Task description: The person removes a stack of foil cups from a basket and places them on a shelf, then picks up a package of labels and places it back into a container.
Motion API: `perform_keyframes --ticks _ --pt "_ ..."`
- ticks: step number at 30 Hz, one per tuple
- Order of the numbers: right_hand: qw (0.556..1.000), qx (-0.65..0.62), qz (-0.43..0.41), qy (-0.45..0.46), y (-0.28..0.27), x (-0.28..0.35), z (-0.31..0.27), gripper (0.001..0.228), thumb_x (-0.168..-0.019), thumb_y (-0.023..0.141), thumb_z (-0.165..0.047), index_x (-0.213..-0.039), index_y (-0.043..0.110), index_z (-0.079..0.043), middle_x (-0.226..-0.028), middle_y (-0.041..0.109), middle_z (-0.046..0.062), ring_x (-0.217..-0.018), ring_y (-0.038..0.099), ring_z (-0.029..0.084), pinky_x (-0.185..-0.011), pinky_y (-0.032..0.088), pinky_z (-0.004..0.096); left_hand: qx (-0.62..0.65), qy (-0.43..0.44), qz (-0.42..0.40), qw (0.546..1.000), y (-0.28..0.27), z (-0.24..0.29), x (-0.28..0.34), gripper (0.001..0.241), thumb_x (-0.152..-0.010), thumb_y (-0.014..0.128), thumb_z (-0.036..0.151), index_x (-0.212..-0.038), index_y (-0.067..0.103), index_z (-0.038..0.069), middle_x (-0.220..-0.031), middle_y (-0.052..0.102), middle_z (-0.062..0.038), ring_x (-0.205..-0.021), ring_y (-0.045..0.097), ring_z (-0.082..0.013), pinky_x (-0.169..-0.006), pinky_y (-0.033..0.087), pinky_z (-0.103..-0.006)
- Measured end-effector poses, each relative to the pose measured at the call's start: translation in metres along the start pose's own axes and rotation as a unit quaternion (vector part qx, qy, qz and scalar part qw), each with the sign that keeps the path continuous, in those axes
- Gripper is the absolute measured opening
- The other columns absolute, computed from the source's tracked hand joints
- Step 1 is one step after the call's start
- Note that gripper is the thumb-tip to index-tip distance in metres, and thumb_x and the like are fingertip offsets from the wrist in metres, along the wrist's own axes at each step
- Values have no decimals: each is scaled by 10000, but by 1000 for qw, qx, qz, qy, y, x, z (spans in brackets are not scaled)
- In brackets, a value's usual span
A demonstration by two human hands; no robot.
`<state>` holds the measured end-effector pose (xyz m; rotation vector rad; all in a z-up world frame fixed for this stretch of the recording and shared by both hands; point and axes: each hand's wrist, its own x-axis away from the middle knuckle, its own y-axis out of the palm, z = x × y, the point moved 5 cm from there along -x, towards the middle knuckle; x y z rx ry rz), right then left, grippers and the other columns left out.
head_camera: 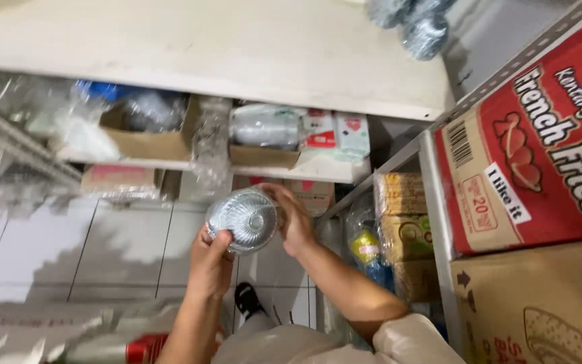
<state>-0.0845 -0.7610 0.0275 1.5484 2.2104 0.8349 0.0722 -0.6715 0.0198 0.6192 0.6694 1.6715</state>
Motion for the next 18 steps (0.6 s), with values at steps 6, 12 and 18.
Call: perform_keyframes --ticks 6,12,18 --pt "839 398 -36 -370 -18 16 -107 653 -954 728 -229 -1510 458 -21 -1537 432 158 -1466 455 311 -1256 377 420 2 -104 -74 992 76 -30 -89 633 -844 814 311 -1353 576 22 -1243 692 -62 -1162 652 -198 -1032 496 -381" --pt "722 538 74 -428 -46 -24 -163 884 -807 843 -209 -1543 385 -39 -1557 359 213 -1467 398 384 -1228 362 484 -30 -145 -100 984 164 -77 -169 543 -867 756 212 -1347 584 26 -1230 697 -80 -1150 661 -210 -1011 521 -389" --pt "713 551 137 -411 -104 -88 -216 964 -773 850 -118 -1590 341 -77 -1557 367 205 -1446 457 387 -1208 431 488 -143 -140 -175 964 222 -116 -245 607 -919 758 228 -1416 528 -33 -1258 683 -134 -1174 641 -236 -1016 516 -375"
